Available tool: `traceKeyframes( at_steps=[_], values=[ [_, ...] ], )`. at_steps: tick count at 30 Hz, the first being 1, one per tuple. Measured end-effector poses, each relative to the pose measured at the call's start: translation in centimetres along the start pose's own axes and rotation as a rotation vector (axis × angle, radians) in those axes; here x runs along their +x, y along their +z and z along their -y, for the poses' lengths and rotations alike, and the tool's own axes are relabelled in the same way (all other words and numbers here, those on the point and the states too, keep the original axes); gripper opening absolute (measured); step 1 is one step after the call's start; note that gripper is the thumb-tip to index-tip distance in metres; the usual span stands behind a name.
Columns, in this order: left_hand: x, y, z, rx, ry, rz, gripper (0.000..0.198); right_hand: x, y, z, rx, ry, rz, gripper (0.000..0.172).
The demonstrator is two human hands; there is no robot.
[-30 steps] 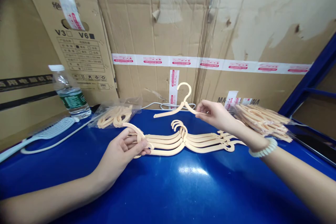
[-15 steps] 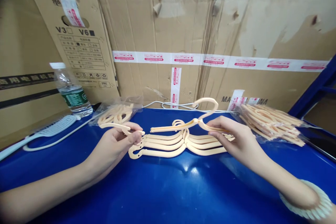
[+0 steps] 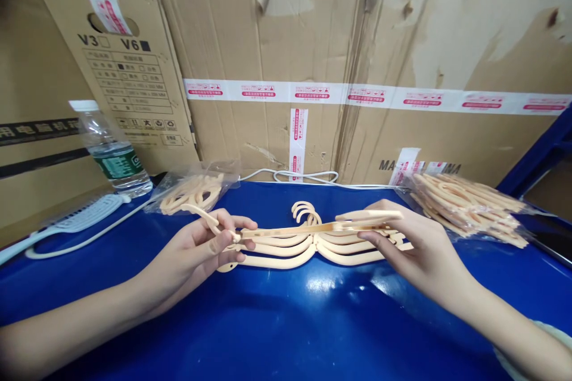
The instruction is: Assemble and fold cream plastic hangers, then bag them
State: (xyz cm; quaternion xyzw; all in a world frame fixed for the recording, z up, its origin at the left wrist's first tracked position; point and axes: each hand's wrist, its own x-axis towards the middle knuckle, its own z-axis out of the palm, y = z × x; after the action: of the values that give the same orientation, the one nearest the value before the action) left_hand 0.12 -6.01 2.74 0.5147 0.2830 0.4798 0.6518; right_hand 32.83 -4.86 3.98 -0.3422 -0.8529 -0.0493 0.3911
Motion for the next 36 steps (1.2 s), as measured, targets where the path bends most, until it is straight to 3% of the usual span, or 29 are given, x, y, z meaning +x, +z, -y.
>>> traceKeyframes(
  at_steps=[7, 20, 30, 36],
  values=[
    [-0.3, 0.0, 0.1, -0.062, -0.021, 0.022, 0.01, -0.2, 0.0, 0.2, 0.095, -0.028, 0.011, 0.025],
    [-0.5, 0.5, -0.3, -0.054, -0.096, -0.055, 0.013, -0.2, -0.3, 0.8, 0.014, -0.038, 0.059, 0.019],
    [-0.4, 0.1, 0.1, 0.091, -0.061, -0.255, 0.035, -0.3, 0.7, 2.6, 0.067, -0.019, 0.049, 0.011],
    [-0.2, -0.1, 0.4, 0.121, -0.022, -0.34, 0.032, -0.3, 0.9, 3.6, -0.027, -0.002, 0.046, 0.016]
  ],
)
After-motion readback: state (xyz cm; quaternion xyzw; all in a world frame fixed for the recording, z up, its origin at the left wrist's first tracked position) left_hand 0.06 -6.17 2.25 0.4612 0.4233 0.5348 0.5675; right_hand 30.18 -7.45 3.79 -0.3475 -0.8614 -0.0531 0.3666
